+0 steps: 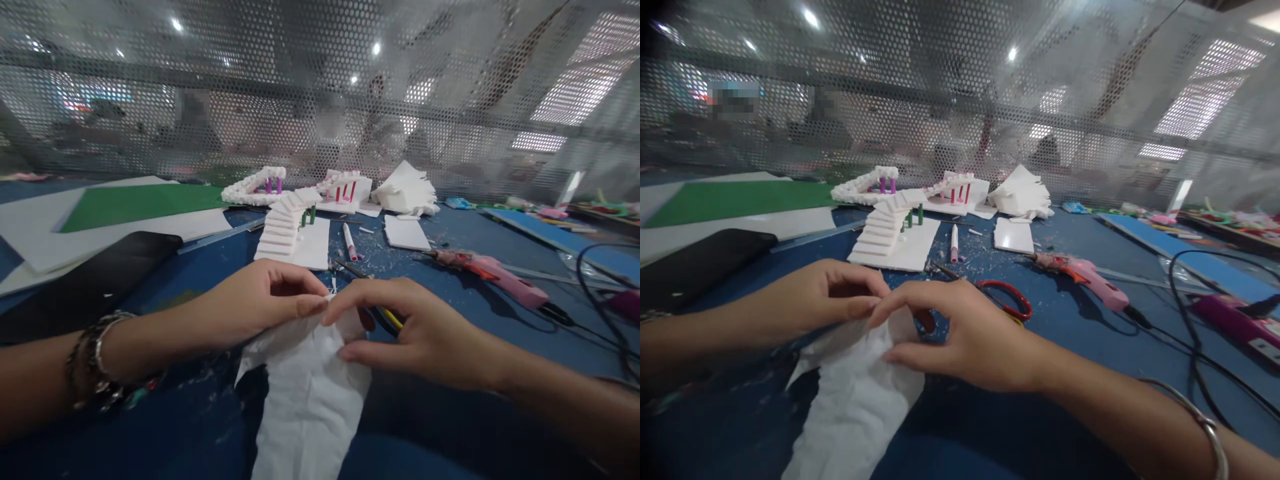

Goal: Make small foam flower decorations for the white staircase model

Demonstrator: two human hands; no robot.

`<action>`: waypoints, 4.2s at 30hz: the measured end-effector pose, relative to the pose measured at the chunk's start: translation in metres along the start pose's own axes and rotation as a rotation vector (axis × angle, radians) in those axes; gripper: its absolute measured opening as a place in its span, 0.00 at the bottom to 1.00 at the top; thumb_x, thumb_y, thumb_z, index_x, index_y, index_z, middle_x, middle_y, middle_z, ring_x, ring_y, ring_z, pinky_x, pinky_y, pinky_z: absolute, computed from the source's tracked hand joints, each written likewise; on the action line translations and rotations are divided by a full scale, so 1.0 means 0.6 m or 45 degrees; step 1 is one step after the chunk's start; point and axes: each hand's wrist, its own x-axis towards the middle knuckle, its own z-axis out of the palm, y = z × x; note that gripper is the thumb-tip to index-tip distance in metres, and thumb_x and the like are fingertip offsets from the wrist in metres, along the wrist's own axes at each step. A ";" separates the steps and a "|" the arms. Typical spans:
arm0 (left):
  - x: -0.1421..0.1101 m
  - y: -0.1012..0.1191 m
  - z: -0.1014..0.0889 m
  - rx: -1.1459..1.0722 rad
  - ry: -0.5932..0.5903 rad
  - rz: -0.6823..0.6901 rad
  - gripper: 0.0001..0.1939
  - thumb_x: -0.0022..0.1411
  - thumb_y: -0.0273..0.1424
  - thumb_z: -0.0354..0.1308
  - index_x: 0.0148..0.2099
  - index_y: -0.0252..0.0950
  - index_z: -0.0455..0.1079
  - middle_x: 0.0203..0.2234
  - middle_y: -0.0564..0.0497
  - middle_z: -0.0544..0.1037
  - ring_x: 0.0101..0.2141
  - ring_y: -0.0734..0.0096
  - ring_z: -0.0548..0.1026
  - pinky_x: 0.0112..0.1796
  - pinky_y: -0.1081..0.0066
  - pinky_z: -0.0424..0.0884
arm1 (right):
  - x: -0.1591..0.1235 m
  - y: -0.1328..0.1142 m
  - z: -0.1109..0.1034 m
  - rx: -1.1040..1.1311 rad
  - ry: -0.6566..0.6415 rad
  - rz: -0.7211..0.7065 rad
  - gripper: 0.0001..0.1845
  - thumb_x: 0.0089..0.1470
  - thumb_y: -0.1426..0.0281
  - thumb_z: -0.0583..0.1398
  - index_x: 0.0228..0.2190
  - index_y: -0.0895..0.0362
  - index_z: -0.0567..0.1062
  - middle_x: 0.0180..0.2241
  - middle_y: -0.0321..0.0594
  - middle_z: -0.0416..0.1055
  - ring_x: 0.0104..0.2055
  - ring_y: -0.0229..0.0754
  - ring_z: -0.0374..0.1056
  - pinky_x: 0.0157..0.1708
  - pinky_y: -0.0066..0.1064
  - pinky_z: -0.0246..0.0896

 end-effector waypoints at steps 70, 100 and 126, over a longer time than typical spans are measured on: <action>-0.014 -0.005 0.031 -0.079 0.090 -0.041 0.06 0.51 0.30 0.56 0.26 0.33 0.67 0.20 0.57 0.70 0.24 0.78 0.65 0.26 0.79 0.61 | -0.002 0.009 0.022 -0.244 0.138 -0.190 0.02 0.48 0.75 0.58 0.26 0.60 0.72 0.23 0.34 0.72 0.22 0.27 0.65 0.23 0.15 0.57; -0.018 -0.013 0.040 -0.006 0.035 -0.008 0.07 0.52 0.32 0.54 0.28 0.33 0.67 0.21 0.57 0.68 0.23 0.79 0.64 0.25 0.80 0.59 | -0.006 0.012 0.036 -0.348 0.289 -0.076 0.02 0.48 0.76 0.57 0.26 0.58 0.67 0.24 0.33 0.67 0.26 0.29 0.63 0.26 0.17 0.56; -0.018 -0.019 0.032 0.646 0.102 0.470 0.03 0.53 0.24 0.54 0.27 0.34 0.65 0.22 0.58 0.68 0.25 0.81 0.65 0.27 0.82 0.60 | -0.001 0.015 0.007 -0.353 0.118 -0.196 0.04 0.50 0.76 0.56 0.27 0.60 0.71 0.28 0.39 0.70 0.32 0.33 0.65 0.33 0.22 0.59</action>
